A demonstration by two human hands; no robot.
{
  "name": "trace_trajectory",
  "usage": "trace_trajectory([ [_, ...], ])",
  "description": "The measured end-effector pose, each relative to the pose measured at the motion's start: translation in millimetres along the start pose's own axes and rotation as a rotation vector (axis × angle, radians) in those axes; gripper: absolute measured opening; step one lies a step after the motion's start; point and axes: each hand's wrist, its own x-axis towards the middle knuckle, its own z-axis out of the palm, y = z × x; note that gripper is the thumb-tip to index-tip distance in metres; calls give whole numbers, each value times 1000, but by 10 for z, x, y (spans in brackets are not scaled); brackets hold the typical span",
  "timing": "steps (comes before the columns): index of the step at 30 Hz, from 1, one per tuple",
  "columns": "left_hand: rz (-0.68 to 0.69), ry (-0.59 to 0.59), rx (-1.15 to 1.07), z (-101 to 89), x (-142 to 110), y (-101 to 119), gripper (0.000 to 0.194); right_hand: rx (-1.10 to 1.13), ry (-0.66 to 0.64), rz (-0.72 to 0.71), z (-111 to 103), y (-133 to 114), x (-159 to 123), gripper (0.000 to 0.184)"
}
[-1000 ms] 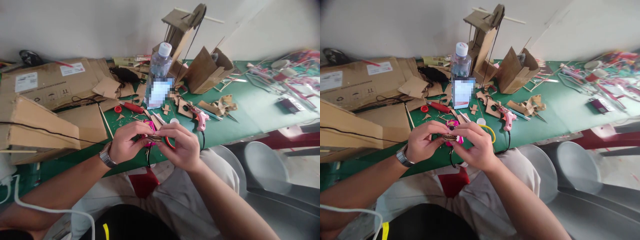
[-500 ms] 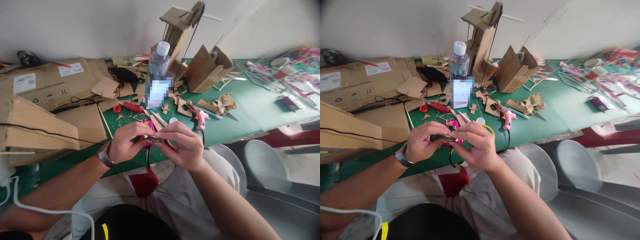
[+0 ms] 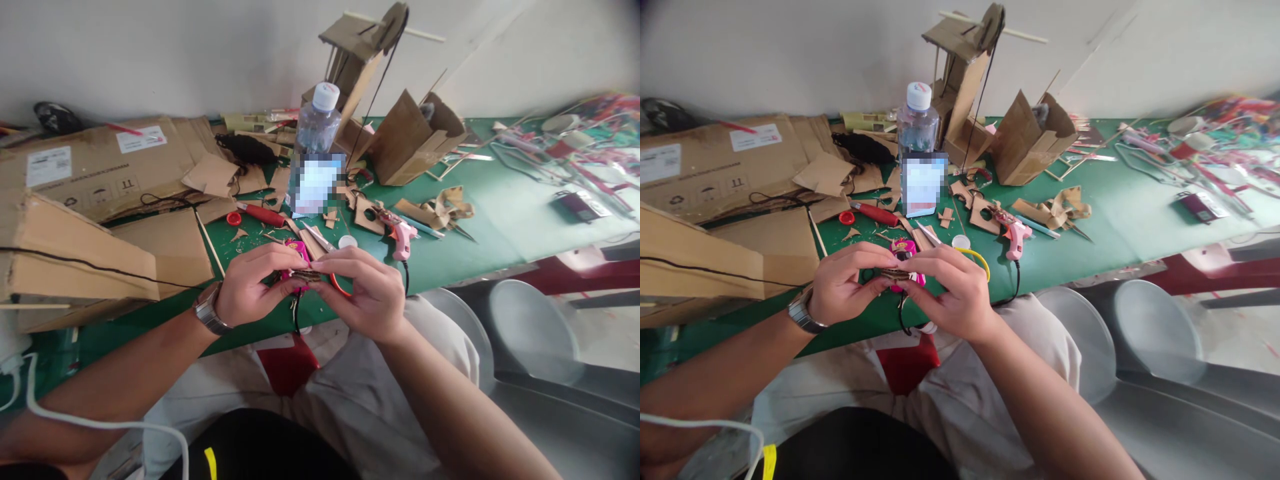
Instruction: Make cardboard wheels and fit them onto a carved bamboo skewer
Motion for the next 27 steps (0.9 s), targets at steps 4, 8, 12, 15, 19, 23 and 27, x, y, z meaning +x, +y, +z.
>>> trace_trajectory([
  [4,-33,14,11,3,-17,23,25,-33,6,-33,7,-7,-2,21],
  [8,-29,31,36,-5,-25,26,27,-49,9,-42,12,-15,-3,25],
  [12,-10,51,73,-9,-24,20,26,-69,26,-8,27,-29,-10,25],
  [15,-7,62,95,-7,-22,19,25,-84,38,17,42,-41,-12,24],
  [19,11,70,92,-8,-17,23,28,-87,45,16,57,-56,-6,25],
  [23,13,66,104,-11,-3,38,28,-118,74,25,68,-60,-7,22],
  [27,10,74,124,-6,13,48,25,-172,90,29,71,-57,-13,18],
])
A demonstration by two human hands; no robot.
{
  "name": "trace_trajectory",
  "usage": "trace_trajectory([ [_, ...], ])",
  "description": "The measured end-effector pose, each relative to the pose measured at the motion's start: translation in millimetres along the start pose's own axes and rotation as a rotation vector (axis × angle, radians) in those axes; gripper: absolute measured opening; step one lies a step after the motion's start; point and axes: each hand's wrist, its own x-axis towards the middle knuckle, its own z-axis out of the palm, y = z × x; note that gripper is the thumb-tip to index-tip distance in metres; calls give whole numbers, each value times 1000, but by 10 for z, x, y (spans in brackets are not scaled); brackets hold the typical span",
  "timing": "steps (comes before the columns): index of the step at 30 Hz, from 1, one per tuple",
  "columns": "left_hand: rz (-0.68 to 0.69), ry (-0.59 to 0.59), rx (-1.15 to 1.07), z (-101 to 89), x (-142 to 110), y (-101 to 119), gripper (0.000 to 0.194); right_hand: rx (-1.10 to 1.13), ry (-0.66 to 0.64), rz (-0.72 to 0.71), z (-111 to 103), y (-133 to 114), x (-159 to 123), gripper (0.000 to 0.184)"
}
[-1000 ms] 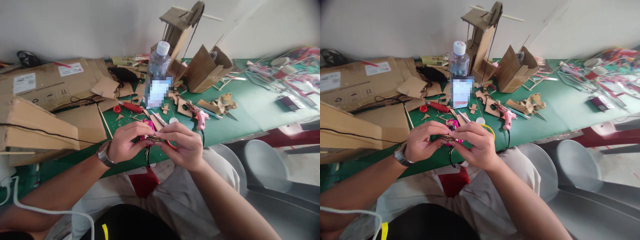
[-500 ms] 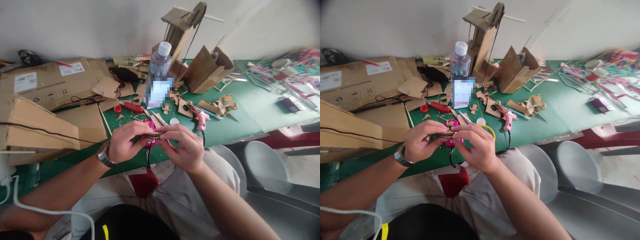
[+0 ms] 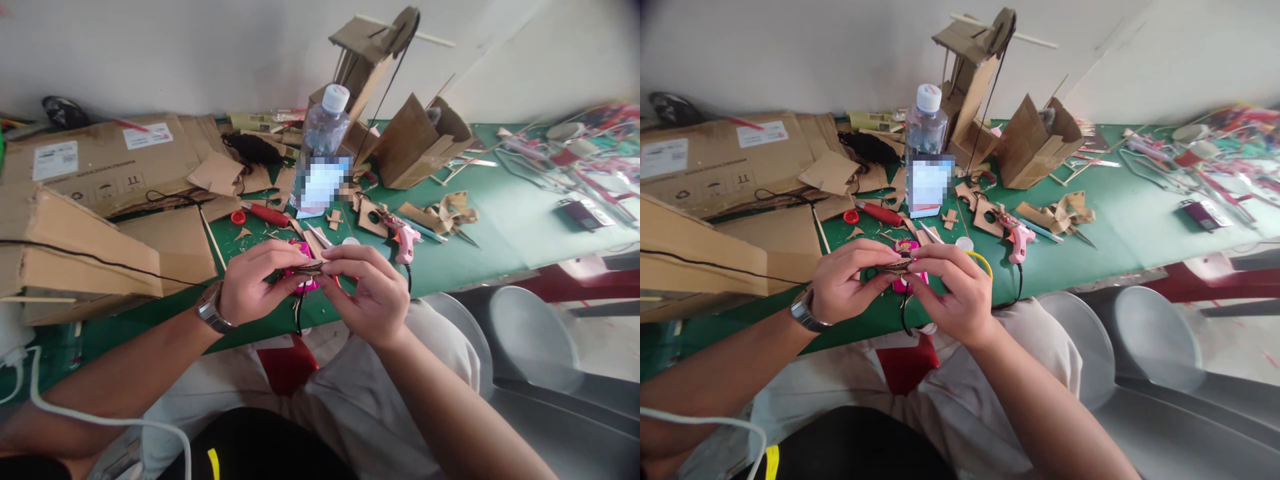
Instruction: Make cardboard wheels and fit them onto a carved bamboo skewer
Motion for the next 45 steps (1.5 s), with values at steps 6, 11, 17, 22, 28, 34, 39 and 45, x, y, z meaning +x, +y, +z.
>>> trace_trajectory([
  [6,10,-7,-14,7,-3,-12,27,-15,-1,-10,-11,6,1,20],
  [11,17,-31,-19,0,-13,-19,28,3,-20,-23,-15,16,-6,20],
  [17,13,-40,-54,-11,-9,-36,30,-1,-33,-31,-4,19,-11,20],
  [22,-24,-4,-91,-10,13,-32,26,16,-49,-31,-1,9,0,21],
  [28,-96,26,-151,2,3,-27,29,15,-45,-25,6,4,-2,23],
  [34,-126,-8,-258,17,4,-44,32,43,-35,-26,6,3,-6,23],
  [39,-181,-30,-329,29,-17,-49,32,77,-34,11,8,-16,-6,22],
  [45,-143,-53,-277,5,-5,-49,27,92,-50,-2,-20,-20,10,23],
])
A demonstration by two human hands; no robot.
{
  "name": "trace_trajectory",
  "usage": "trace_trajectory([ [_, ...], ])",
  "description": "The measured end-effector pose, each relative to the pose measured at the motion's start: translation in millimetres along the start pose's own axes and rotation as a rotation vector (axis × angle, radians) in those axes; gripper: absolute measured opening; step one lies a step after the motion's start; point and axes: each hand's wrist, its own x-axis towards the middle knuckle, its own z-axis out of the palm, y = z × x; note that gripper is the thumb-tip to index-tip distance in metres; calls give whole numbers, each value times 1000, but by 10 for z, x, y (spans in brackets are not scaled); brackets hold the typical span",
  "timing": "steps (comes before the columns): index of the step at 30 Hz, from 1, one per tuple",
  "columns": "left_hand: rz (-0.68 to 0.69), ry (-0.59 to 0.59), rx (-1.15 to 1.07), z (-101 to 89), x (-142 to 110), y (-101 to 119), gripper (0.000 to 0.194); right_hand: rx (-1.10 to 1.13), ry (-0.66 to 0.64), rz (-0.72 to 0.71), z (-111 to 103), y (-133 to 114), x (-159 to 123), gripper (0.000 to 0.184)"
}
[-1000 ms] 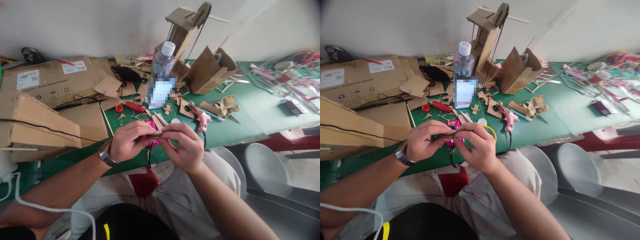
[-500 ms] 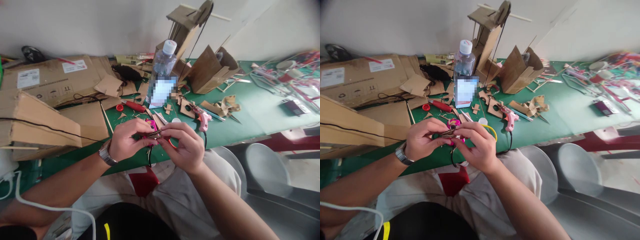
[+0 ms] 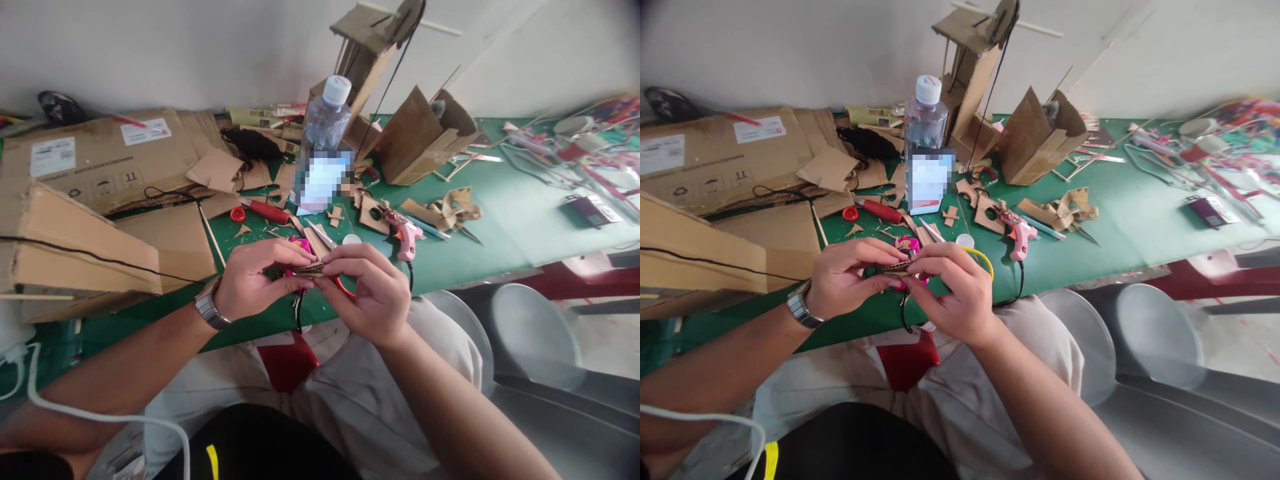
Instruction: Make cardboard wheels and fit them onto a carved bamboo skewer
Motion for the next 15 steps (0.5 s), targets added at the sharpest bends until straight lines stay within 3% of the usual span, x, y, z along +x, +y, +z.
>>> trace_trajectory([
  [7,55,-45,154,-43,9,19,24,22,-8,3,-17,6,4,23],
  [11,-5,-11,192,-41,-24,18,23,-26,2,3,-10,12,2,21],
  [15,-135,24,71,-17,-38,15,31,45,8,75,31,25,-23,17],
])
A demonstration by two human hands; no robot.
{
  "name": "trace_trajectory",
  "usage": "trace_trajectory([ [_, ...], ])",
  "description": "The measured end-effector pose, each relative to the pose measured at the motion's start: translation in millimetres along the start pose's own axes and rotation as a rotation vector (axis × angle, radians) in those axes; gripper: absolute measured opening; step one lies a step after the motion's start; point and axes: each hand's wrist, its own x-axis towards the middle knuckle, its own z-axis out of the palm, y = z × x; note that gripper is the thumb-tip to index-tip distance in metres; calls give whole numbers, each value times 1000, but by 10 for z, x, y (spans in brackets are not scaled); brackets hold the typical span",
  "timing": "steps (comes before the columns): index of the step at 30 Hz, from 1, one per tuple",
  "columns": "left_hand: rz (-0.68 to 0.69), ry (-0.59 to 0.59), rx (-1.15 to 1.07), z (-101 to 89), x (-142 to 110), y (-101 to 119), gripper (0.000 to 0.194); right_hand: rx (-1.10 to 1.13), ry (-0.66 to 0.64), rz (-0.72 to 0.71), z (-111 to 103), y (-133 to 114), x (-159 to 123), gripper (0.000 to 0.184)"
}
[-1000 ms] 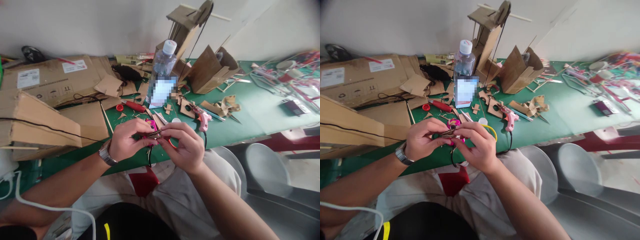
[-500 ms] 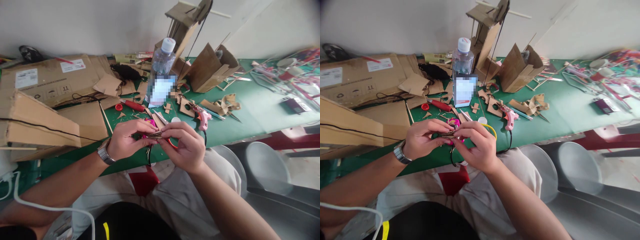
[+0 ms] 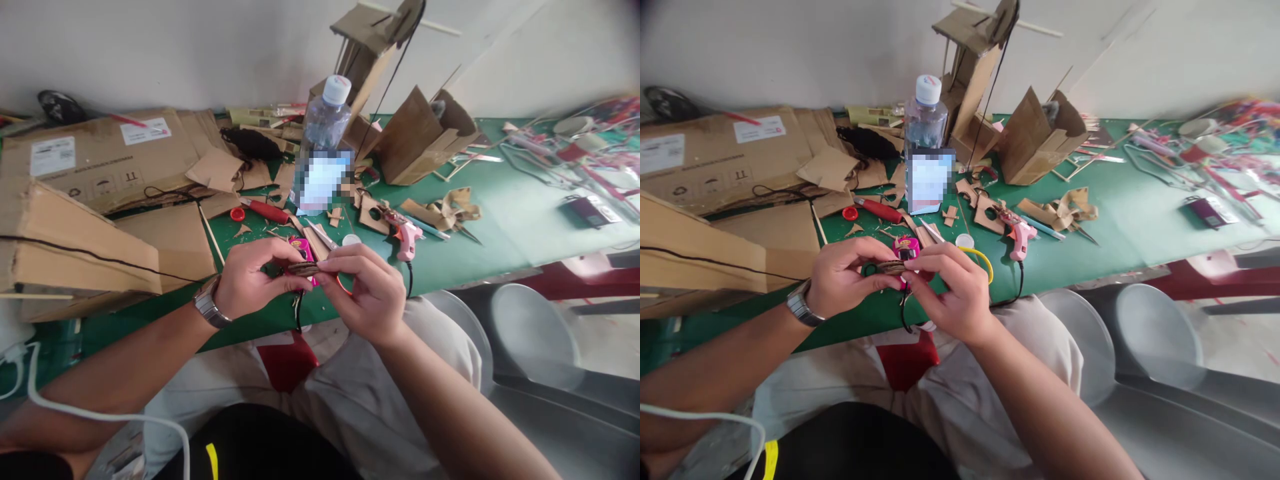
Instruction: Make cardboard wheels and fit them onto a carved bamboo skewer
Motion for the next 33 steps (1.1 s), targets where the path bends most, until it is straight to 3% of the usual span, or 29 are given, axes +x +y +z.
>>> trace_trajectory([
  [5,-237,-26,-379,25,62,-53,37,240,-10,344,110,14,-40,3],
  [7,-310,-22,-493,26,83,-110,33,375,4,462,148,8,-27,9],
  [13,-440,-59,-676,45,63,-259,30,537,56,621,196,-9,56,35],
  [16,-474,-32,-681,54,77,-256,31,565,54,650,203,15,65,38],
  [19,-486,62,-506,6,123,-263,33,560,68,678,194,60,57,35],
  [22,-413,161,-38,-106,170,-341,27,526,74,739,168,115,47,32],
  [26,-346,81,485,-238,189,-509,10,537,84,773,141,174,38,26],
  [29,-292,-2,638,-264,187,-571,4,538,77,791,128,186,40,26],
  [33,-87,28,617,-229,190,-457,15,511,57,793,114,165,47,25],
])
